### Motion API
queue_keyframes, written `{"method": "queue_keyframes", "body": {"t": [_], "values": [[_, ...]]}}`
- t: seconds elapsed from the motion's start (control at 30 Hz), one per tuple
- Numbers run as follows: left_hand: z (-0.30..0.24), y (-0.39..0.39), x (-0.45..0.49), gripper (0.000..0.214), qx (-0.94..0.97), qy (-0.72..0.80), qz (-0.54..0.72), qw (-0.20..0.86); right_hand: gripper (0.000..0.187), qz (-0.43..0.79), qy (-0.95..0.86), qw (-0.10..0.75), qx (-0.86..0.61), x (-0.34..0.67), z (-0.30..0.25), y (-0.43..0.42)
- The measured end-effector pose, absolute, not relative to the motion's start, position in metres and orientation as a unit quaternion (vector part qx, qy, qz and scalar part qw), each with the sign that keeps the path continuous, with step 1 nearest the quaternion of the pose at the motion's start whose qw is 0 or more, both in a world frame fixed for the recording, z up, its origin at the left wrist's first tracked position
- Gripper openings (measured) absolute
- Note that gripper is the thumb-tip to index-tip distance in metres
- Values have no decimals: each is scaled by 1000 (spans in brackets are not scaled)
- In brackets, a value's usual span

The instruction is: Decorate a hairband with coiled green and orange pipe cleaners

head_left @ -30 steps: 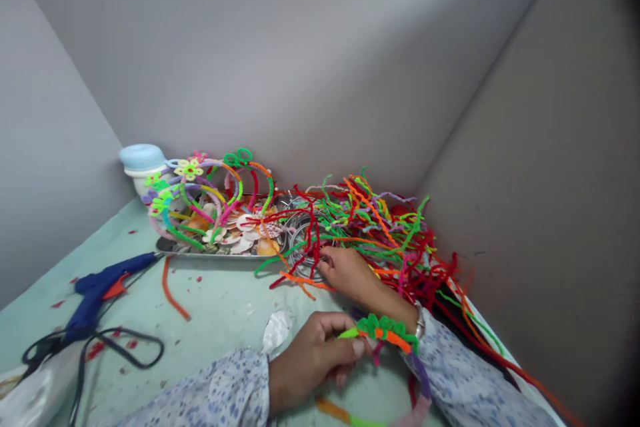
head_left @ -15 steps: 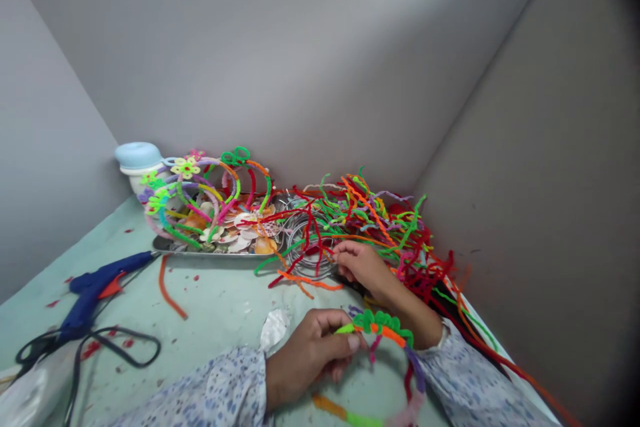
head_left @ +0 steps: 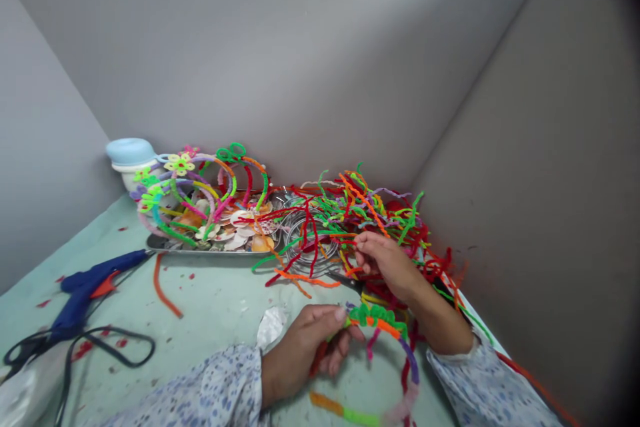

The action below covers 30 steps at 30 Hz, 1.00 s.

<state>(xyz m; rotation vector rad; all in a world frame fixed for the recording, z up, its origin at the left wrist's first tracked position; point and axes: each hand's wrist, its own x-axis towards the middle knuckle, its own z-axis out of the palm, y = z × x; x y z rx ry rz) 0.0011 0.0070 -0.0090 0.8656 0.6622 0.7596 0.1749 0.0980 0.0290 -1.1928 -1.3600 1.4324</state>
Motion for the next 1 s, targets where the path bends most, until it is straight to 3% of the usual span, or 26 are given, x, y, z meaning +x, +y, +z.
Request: {"method": "queue_keyframes", "body": {"t": [0.3,0.67,1.0], "values": [[-11,11,3,57,391,335,368,774,8,523,-608,343,-489,169,22,95],[-10,10,4,45,390,330,365,778,10,427,-688,350,-470,140,22,107],[-12,12,5,44,385,353,363,772,12,456,-662,366,-469,154,29,100]]}}
